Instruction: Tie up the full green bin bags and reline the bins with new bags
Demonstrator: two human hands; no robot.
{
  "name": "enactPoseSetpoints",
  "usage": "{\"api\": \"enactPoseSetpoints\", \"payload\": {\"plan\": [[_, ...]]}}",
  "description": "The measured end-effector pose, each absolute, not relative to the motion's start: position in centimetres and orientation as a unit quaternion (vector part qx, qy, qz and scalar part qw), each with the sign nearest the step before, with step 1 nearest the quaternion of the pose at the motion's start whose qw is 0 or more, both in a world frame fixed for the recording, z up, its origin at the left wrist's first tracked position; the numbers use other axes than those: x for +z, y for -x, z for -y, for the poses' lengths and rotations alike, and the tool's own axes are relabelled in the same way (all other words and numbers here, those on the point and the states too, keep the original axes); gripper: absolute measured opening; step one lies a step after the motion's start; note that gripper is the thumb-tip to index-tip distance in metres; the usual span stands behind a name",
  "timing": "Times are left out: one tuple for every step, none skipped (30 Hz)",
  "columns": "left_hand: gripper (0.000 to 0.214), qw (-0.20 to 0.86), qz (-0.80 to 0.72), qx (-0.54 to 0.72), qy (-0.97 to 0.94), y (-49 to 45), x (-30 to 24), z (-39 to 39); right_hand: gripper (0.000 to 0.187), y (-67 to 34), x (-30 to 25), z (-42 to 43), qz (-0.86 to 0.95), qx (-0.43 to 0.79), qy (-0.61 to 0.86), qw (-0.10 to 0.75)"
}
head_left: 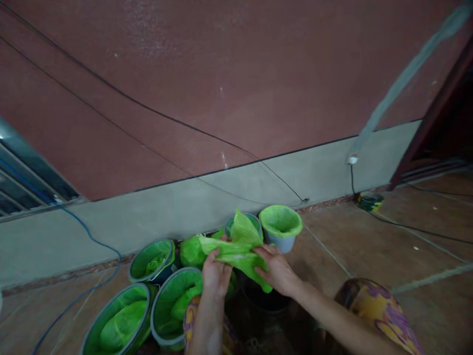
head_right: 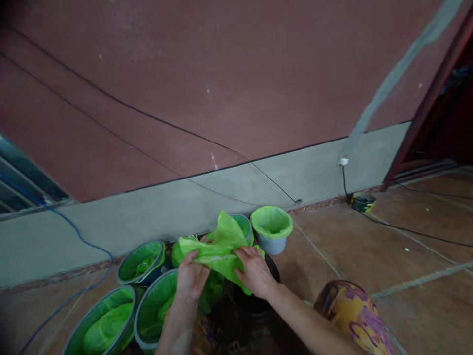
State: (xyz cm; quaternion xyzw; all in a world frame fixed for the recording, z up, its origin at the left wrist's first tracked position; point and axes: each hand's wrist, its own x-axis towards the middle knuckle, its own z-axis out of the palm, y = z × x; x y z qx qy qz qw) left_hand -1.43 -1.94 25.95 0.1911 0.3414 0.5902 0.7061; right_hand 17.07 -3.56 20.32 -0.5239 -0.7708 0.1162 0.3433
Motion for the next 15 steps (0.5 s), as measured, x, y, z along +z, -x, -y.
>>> {"api": "enactPoseSetpoints", "payload": {"plan": [[0.031, 0.714, -0.337, 0.585, -0.186, 0.8, 26.0, 2.3, 0.034, -16.7, 19.7, 3.7, 0.756, 0.121, 0.545, 0.343], [0.029, 0.715, -0.337, 0.584, -0.184, 0.3, 26.1, 2.6, 0.031, -16.7, 19.3, 3.8, 0.739, 0.125, 0.563, 0.349], [0.027, 0.709, -0.342, 0.588, -0.185, 0.1, 26.0, 2.8, 0.031, -17.1, 19.0, 3.8, 0.725, 0.130, 0.573, 0.359], [0.024, 0.694, -0.351, 0.600, -0.187, 0.0, 26.0, 2.8, 0.032, -17.7, 18.9, 3.8, 0.715, 0.135, 0.575, 0.373], [0.021, 0.671, -0.366, 0.616, -0.190, 0.1, 25.9, 2.8, 0.033, -18.5, 19.1, 3.8, 0.709, 0.139, 0.572, 0.388], [0.018, 0.643, -0.386, 0.633, -0.193, 0.3, 25.8, 2.7, 0.033, -19.5, 19.4, 3.9, 0.704, 0.140, 0.569, 0.402], [0.015, 0.614, -0.406, 0.647, -0.197, 0.7, 25.7, 2.6, 0.032, -20.5, 19.8, 4.1, 0.700, 0.137, 0.567, 0.413], [0.014, 0.588, -0.423, 0.660, -0.201, 1.0, 25.6, 2.5, 0.031, -21.5, 20.3, 4.3, 0.694, 0.130, 0.569, 0.421], [0.014, 0.568, -0.435, 0.667, -0.206, 1.2, 25.5, 2.5, 0.030, -22.2, 20.9, 4.6, 0.686, 0.120, 0.576, 0.428], [0.015, 0.557, -0.444, 0.668, -0.215, 1.3, 25.3, 2.6, 0.030, -22.8, 21.3, 4.9, 0.680, 0.109, 0.583, 0.432], [0.017, 0.555, -0.450, 0.662, -0.225, 1.2, 25.1, 2.8, 0.031, -23.1, 21.7, 5.2, 0.676, 0.099, 0.589, 0.432], [0.020, 0.562, -0.456, 0.649, -0.237, 0.8, 24.9, 3.1, 0.032, -23.0, 22.0, 5.5, 0.676, 0.092, 0.594, 0.426], [0.024, 0.574, -0.462, 0.627, -0.251, 0.2, 24.7, 3.5, 0.033, -22.8, 22.2, 5.8, 0.680, 0.086, 0.599, 0.414], [0.028, 0.589, -0.469, 0.601, -0.267, -0.5, 24.5, 4.0, 0.034, -22.2, 22.3, 6.0, 0.686, 0.082, 0.604, 0.398], [0.032, 0.603, -0.475, 0.573, -0.287, -1.5, 24.3, 4.5, 0.035, -21.5, 22.2, 6.3, 0.692, 0.080, 0.609, 0.380]]}}
